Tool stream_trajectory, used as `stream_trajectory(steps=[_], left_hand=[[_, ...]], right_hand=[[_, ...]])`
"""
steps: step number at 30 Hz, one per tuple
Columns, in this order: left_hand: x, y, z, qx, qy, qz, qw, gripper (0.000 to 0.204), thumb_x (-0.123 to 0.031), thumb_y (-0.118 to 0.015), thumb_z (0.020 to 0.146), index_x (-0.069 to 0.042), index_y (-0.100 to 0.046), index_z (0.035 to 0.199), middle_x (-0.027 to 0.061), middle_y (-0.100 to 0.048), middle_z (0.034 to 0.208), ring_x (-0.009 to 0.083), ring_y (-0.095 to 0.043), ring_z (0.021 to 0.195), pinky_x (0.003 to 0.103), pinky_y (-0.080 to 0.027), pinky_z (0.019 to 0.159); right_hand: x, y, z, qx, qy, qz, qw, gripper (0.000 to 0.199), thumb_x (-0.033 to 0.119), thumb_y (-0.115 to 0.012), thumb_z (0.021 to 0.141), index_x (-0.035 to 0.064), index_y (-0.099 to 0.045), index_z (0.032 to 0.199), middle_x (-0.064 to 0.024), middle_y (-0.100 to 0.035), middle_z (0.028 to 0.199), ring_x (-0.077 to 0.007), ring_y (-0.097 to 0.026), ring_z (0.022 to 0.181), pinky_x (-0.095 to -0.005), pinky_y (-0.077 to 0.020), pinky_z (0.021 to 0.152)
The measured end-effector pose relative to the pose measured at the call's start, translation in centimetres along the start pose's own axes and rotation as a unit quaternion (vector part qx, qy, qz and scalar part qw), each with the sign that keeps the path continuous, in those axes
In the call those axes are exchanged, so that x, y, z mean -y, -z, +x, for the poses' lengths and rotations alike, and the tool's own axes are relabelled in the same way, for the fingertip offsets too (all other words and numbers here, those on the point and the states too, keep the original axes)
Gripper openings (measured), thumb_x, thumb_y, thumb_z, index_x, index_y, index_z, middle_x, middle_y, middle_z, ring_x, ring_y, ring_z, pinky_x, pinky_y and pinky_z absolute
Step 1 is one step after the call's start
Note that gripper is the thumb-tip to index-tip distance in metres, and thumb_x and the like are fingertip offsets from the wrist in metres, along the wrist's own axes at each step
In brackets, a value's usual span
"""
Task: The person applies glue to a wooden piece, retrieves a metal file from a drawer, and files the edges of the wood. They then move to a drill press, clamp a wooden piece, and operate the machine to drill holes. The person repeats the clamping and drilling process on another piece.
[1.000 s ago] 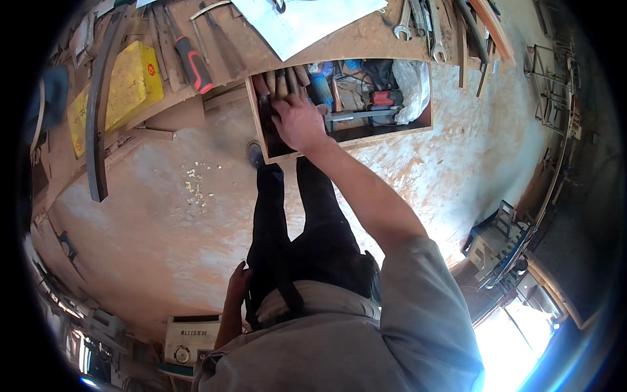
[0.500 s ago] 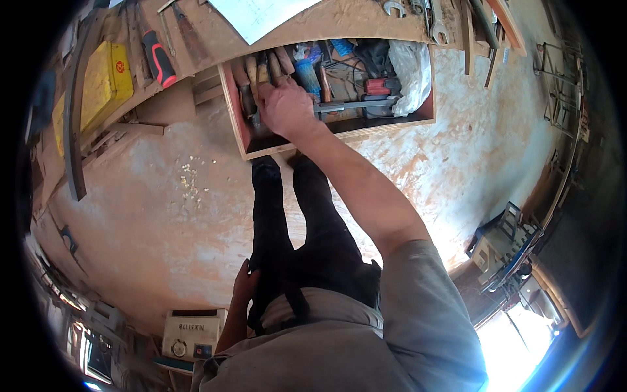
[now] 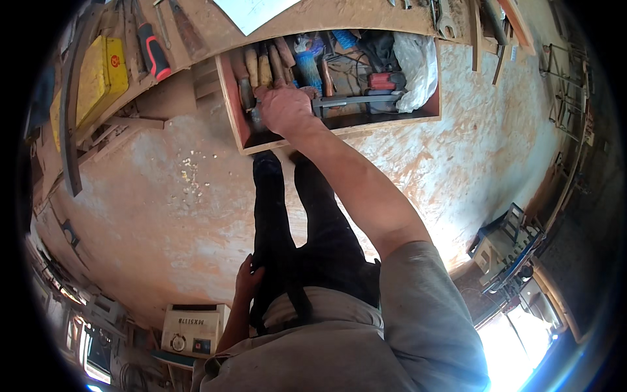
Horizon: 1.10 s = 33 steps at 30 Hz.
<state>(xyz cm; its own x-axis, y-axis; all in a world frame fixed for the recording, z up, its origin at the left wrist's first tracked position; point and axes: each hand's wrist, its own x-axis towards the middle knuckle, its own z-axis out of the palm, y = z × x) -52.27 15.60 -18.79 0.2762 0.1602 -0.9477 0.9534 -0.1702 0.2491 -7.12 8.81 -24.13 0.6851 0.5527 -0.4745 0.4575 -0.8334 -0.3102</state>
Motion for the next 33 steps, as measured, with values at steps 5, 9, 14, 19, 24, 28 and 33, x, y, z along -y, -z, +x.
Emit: stream_trajectory(steps=[5, 9, 14, 19, 24, 28, 33], left_hand=[[-2.0, 0.7, -0.4, 0.0, 0.004, 0.01, 1.0, 0.071, -0.031, -0.067, 0.078, 0.001, -0.04, 0.137, 0.0249, -0.05, 0.129, 0.0349, -0.052, 0.117, 0.04, -0.042, 0.098], [-1.1, 1.0, -0.2, -0.016, -0.053, 0.04, 0.998, 0.07, -0.028, -0.067, 0.079, 0.002, -0.04, 0.136, 0.026, -0.051, 0.127, 0.0358, -0.052, 0.117, 0.041, -0.042, 0.098], [0.0, 1.2, 0.9, -0.025, -0.06, 0.03, 0.997, 0.069, -0.028, -0.066, 0.08, 0.003, -0.04, 0.135, 0.0264, -0.052, 0.126, 0.0368, -0.052, 0.116, 0.041, -0.043, 0.098], [-0.6, 1.7, 1.4, -0.022, -0.033, 0.027, 0.999, 0.07, -0.03, -0.068, 0.079, 0.001, -0.041, 0.136, 0.025, -0.052, 0.127, 0.0359, -0.052, 0.117, 0.041, -0.043, 0.097], [1.2, 1.9, 2.2, -0.02, -0.022, 0.031, 0.999, 0.069, -0.031, -0.068, 0.079, 0.002, -0.043, 0.134, 0.0246, -0.052, 0.126, 0.0353, -0.052, 0.116, 0.04, -0.043, 0.097], [1.8, 1.9, 2.1, -0.031, -0.027, 0.047, 0.998, 0.068, -0.033, -0.068, 0.08, 0.002, -0.044, 0.134, 0.0243, -0.053, 0.125, 0.0339, -0.053, 0.115, 0.039, -0.043, 0.096], [0.2, 2.0, 1.6, -0.017, -0.013, 0.017, 1.0, 0.065, -0.03, -0.067, 0.081, 0.002, -0.044, 0.133, 0.0232, -0.055, 0.123, 0.0338, -0.054, 0.113, 0.04, -0.043, 0.095]], right_hand=[[-0.7, 0.7, -0.2, -0.006, 0.017, 0.023, 1.0, 0.029, 0.031, -0.056, 0.087, 0.0157, -0.06, 0.112, -0.0154, -0.062, 0.107, -0.0324, -0.061, 0.101, -0.0441, -0.0501, 0.084], [-0.9, 1.3, 0.4, -0.057, -0.012, 0.05, 0.997, 0.029, 0.03, -0.058, 0.086, 0.0129, -0.062, 0.109, -0.0158, -0.064, 0.103, -0.0345, -0.06, 0.099, -0.0435, -0.0499, 0.084], [-4.1, 1.8, 4.2, -0.243, -0.025, 0.064, 0.968, 0.03, 0.03, -0.06, 0.085, 0.0097, -0.064, 0.106, -0.0164, -0.064, 0.103, -0.036, -0.059, 0.098, -0.0448, -0.0478, 0.086], [-6.3, 2.3, 7.8, -0.282, -0.008, -0.044, 0.958, 0.044, 0.041, -0.053, 0.089, 0.013, -0.057, 0.122, -0.015, -0.055, 0.123, -0.0337, -0.048, 0.115, -0.0485, -0.0375, 0.097], [-6.8, 1.4, 9.6, -0.207, -0.042, -0.143, 0.967, 0.056, 0.052, -0.041, 0.092, 0.018, -0.047, 0.136, -0.0097, -0.045, 0.139, -0.0315, -0.041, 0.127, -0.0509, -0.0299, 0.104], [-6.5, 2.5, 10.1, -0.133, -0.052, -0.141, 0.98, 0.054, 0.052, -0.04, 0.092, 0.0204, -0.047, 0.135, -0.0088, -0.046, 0.139, -0.0321, -0.041, 0.127, -0.0484, -0.0299, 0.106], [-6.9, 3.8, 8.7, -0.13, -0.052, -0.073, 0.987, 0.048, 0.042, -0.045, 0.09, 0.014, -0.053, 0.129, -0.0139, -0.053, 0.13, -0.0337, -0.049, 0.12, -0.0444, -0.0389, 0.1]])
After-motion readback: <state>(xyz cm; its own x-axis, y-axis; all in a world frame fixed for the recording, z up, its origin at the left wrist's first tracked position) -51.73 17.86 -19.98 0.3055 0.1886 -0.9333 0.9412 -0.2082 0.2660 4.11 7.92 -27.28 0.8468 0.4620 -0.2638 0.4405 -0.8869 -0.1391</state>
